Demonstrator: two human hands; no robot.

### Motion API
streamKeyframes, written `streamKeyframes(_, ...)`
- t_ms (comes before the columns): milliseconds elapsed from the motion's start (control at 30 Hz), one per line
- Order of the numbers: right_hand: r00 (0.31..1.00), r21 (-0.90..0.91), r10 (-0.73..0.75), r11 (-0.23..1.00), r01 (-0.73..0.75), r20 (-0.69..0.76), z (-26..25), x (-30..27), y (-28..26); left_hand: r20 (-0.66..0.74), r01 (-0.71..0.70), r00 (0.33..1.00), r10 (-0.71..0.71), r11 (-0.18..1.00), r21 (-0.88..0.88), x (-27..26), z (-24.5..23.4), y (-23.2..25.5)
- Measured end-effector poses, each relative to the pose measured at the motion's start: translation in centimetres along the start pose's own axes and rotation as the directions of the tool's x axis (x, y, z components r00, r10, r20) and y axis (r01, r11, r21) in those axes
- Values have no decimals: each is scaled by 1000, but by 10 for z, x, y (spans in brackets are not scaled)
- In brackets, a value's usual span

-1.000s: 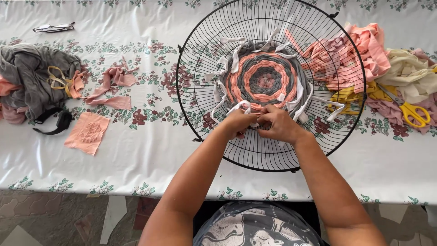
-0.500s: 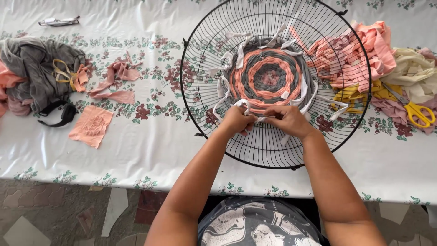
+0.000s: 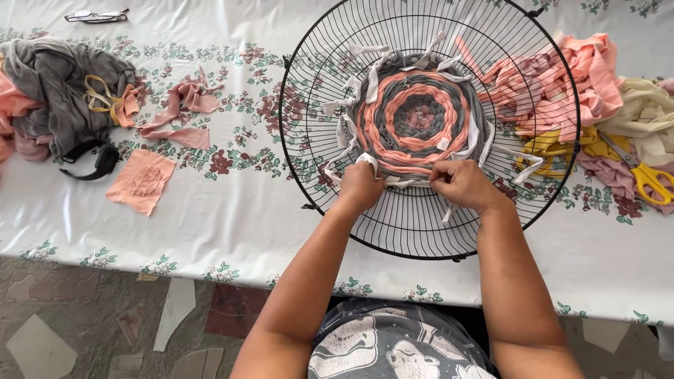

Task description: Weaving a circular rug using strips of recycled cloth and a metal fan cover as a loom.

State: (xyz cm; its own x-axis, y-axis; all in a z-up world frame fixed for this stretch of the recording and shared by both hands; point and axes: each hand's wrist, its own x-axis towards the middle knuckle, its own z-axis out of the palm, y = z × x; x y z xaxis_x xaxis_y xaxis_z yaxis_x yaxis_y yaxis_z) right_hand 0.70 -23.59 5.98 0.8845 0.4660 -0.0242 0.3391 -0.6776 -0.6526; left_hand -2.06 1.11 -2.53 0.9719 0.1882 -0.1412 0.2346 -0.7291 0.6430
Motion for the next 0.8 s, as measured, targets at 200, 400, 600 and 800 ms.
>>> streamKeyframes(200, 998, 16, 63, 998, -63, 17, -3, 0, 10, -32, 8, 999, -8, 1000, -2, -2, 4, 3)
streamKeyframes(400, 999, 189, -6, 982, -4, 52, -6, -9, -13, -42, -196, 981, 192, 969, -153, -33, -40, 36)
streamKeyframes(600, 998, 120, -60, 991, 56, 31, -4, -9, -11, -119, -384, 923, 365, 870, -311, -35, -42, 57)
streamKeyframes(800, 998, -2, -9, 1000, 9, 61, 17, 13, 55, -60, -501, 843, 535, 737, -454, -21, -11, 83)
